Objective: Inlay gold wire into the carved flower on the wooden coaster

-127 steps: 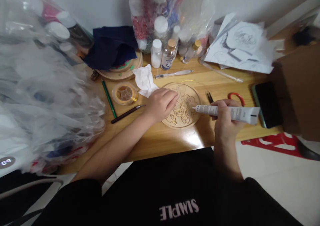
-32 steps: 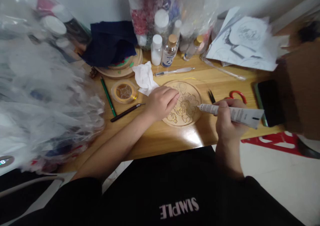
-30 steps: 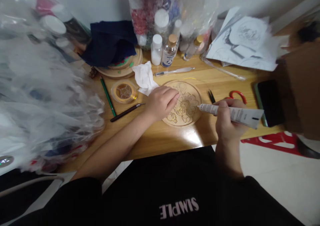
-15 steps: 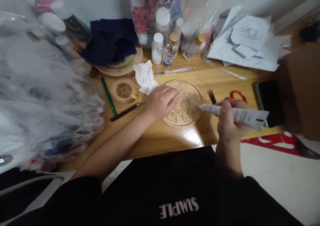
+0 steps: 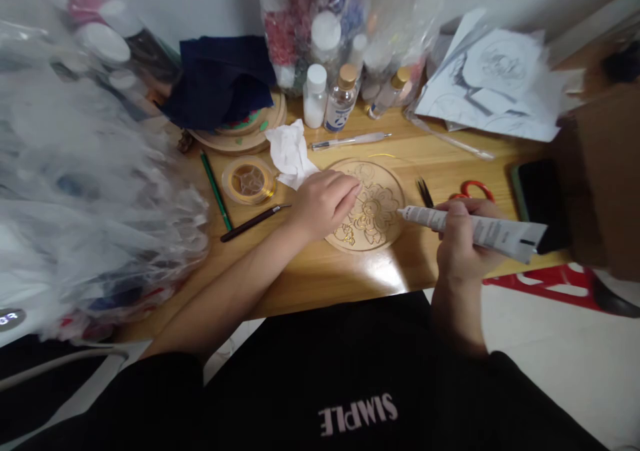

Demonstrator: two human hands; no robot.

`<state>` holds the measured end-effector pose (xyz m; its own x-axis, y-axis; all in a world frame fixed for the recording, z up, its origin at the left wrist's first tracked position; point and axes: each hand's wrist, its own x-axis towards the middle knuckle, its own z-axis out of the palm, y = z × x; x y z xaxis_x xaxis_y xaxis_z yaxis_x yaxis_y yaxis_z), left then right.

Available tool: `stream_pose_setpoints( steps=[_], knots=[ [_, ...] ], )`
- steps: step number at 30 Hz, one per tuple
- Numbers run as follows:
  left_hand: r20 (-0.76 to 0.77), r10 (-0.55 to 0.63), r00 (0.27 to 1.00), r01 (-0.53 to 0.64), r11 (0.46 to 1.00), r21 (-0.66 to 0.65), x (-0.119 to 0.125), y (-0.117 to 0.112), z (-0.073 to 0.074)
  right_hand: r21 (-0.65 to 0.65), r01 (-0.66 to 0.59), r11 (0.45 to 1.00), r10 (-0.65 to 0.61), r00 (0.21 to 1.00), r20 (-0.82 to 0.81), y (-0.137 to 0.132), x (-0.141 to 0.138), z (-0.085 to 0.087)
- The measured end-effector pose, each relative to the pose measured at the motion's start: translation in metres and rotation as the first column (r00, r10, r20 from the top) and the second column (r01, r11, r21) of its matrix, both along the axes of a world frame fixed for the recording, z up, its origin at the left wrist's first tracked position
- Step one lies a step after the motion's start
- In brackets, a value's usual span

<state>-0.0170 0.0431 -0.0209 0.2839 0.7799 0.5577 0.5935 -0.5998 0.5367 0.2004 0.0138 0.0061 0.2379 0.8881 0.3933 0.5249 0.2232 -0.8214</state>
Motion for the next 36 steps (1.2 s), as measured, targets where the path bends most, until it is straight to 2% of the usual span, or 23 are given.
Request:
stream_pose_setpoints(
  steps=[9, 14, 19, 24, 29, 36],
  knots=[
    [0.052, 0.008, 0.999, -0.010, 1.000, 0.027, 0.000, -0.001, 0.000, -0.012, -0.003, 1.000, 0.004, 0.998, 0.067, 0.000, -0.002, 0.006],
    [0.073, 0.049, 0.996, -0.048, 0.999, -0.016, 0.000, -0.004, 0.003, -0.010, -0.005, 1.000, 0.005, 0.997, 0.076, 0.000, -0.003, 0.008],
    [0.089, 0.054, 0.995, -0.051, 0.998, -0.031, 0.000, -0.005, 0.005, -0.063, 0.005, 0.998, -0.001, 0.997, 0.076, -0.002, -0.001, 0.006],
    [0.090, 0.042, 0.995, -0.041, 0.999, -0.013, -0.001, -0.004, 0.005, -0.083, 0.027, 0.996, -0.034, 0.996, -0.086, 0.001, 0.000, 0.002],
    [0.093, 0.034, 0.995, -0.035, 0.999, 0.015, -0.002, -0.003, 0.006, -0.100, 0.104, 0.990, -0.129, 0.944, -0.304, 0.008, 0.000, -0.002],
    [0.122, -0.002, 0.993, 0.002, 1.000, 0.004, -0.002, -0.004, 0.009, -0.097, 0.079, 0.992, -0.106, 0.942, -0.319, 0.006, 0.003, -0.003]
  ],
)
